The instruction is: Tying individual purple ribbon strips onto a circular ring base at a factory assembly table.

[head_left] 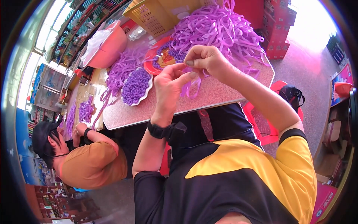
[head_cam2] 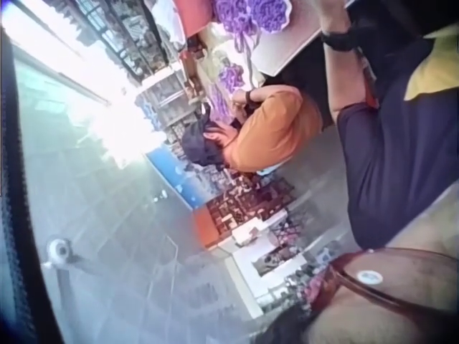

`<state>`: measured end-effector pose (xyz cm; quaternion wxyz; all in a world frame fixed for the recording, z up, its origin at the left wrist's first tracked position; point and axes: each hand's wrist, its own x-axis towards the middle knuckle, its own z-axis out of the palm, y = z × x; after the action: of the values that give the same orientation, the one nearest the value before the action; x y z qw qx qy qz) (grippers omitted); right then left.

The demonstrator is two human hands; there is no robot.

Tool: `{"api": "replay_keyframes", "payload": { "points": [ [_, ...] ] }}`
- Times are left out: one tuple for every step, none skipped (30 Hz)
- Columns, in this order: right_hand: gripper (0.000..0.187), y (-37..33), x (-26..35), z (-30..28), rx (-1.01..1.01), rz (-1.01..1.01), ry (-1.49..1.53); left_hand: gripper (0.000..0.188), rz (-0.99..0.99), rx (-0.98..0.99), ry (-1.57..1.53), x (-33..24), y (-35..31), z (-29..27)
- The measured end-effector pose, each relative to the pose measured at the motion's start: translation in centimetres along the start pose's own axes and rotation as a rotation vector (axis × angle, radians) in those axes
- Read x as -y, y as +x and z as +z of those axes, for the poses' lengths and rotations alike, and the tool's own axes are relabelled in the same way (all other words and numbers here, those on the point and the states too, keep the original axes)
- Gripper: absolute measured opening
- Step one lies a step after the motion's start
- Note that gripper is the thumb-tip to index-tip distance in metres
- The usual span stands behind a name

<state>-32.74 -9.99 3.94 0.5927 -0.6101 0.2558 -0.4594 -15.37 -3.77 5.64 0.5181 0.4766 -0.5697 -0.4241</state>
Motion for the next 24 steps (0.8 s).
{"api": "replay_keyframes", "payload": {
  "points": [
    [0.005, -0.1, 0.0, 0.0, -0.004, -0.003, 0.0, 0.026, -0.015, 0.038, -0.037, 0.2, 0.4, 0.5],
    [0.005, -0.1, 0.0, -0.1, 0.001, 0.007, 0.004, 0.021, -0.031, 0.078, -0.075, 0.4, 0.8, 0.8],
    [0.005, -0.3, 0.0, -0.2, 0.005, 0.019, 0.011, 0.021, -0.033, 0.083, -0.073, 0.3, 1.1, 0.9],
    [0.005, -0.4, 0.2, -0.4, -0.001, 0.02, 0.013, 0.015, -0.032, 0.076, -0.033, 0.2, 1.3, 0.9],
    [0.006, -0.6, 0.5, -0.6, -0.028, 0.01, -0.011, 0.01, -0.03, 0.068, 0.007, 0.0, 1.5, 0.8],
    [0.006, -0.7, 0.8, -1.0, -0.053, -0.002, -0.035, 0.01, -0.031, 0.072, 0.008, -0.3, 1.8, 0.7],
    [0.007, -0.7, 1.0, -1.3, -0.077, -0.013, -0.06, 0.008, -0.025, 0.075, 0.005, -0.7, 2.0, 0.5],
    [0.011, -0.5, 0.4, -2.0, -0.096, -0.06, -0.024, 0.007, -0.018, 0.076, 0.003, -1.2, 2.1, 0.3],
    [0.011, -0.4, 1.3, -2.2, -0.094, -0.062, -0.023, 0.007, -0.016, 0.074, 0.004, -2.0, 2.1, 0.0],
    [0.014, -0.5, 3.0, -2.4, -0.119, -0.025, 0.005, 0.006, 0.038, 0.057, 0.046, -3.1, 2.1, -0.2],
    [0.018, -0.5, 4.6, -2.5, -0.143, 0.012, 0.033, 0.006, 0.092, 0.038, 0.087, -4.3, 2.0, -0.5],
    [0.031, -0.7, 5.8, -3.1, -0.121, -0.033, 0.102, 0.007, 0.138, 0.066, 0.067, -5.6, 2.2, -0.3],
    [0.031, -0.5, 6.7, -3.1, -0.121, -0.037, 0.102, 0.007, 0.142, 0.066, 0.068, -7.1, 2.4, -0.5],
    [0.038, -0.3, 7.6, -3.0, -0.072, -0.078, 0.167, 0.008, 0.275, 0.046, 0.227, -8.7, 2.7, -0.7],
    [0.045, 0.0, 8.4, -2.6, -0.021, -0.119, 0.232, 0.009, 0.409, 0.022, 0.388, -10.2, 3.0, -0.9],
    [0.053, 0.3, 9.1, -1.9, 0.011, -0.129, 0.182, 0.009, 0.414, 0.018, 0.391, -11.9, 3.1, -1.0],
    [0.053, 0.8, 9.4, -1.4, 0.016, -0.134, 0.181, 0.01, 0.413, 0.026, 0.392, -13.6, 3.3, -1.1],
    [0.052, 1.5, 9.8, -1.0, 0.12, -0.114, 0.143, 0.011, 0.411, 0.034, 0.391, -14.9, 3.5, -1.4],
    [0.051, 2.1, 10.1, -0.7, 0.225, -0.093, 0.106, 0.011, 0.415, 0.028, 0.393, -15.9, 3.9, -1.9],
    [0.045, 2.5, 10.7, -0.3, 0.345, -0.074, 0.133, 0.012, 0.506, 0.042, 0.357, -16.8, 4.5, -2.6],
    [0.045, 2.8, 10.7, -0.3, 0.348, -0.075, 0.129, 0.013, 0.596, 0.061, 0.316, -17.7, 5.2, -3.5],
    [0.039, 3.2, 10.5, -0.3, 0.342, -0.049, 0.094, 0.014, 0.555, 0.042, 0.267, -18.9, 5.8, -5.0],
    [0.033, 3.7, 10.1, -0.5, 0.333, -0.022, 0.059, 0.016, 0.512, 0.024, 0.216, -20.1, 6.2, -6.8],
    [0.033, 4.0, 9.6, -1.3, 0.33, -0.021, 0.055, 0.02, 0.535, 0.045, 0.126, -20.7, 6.3, -8.2]
  ]
}}
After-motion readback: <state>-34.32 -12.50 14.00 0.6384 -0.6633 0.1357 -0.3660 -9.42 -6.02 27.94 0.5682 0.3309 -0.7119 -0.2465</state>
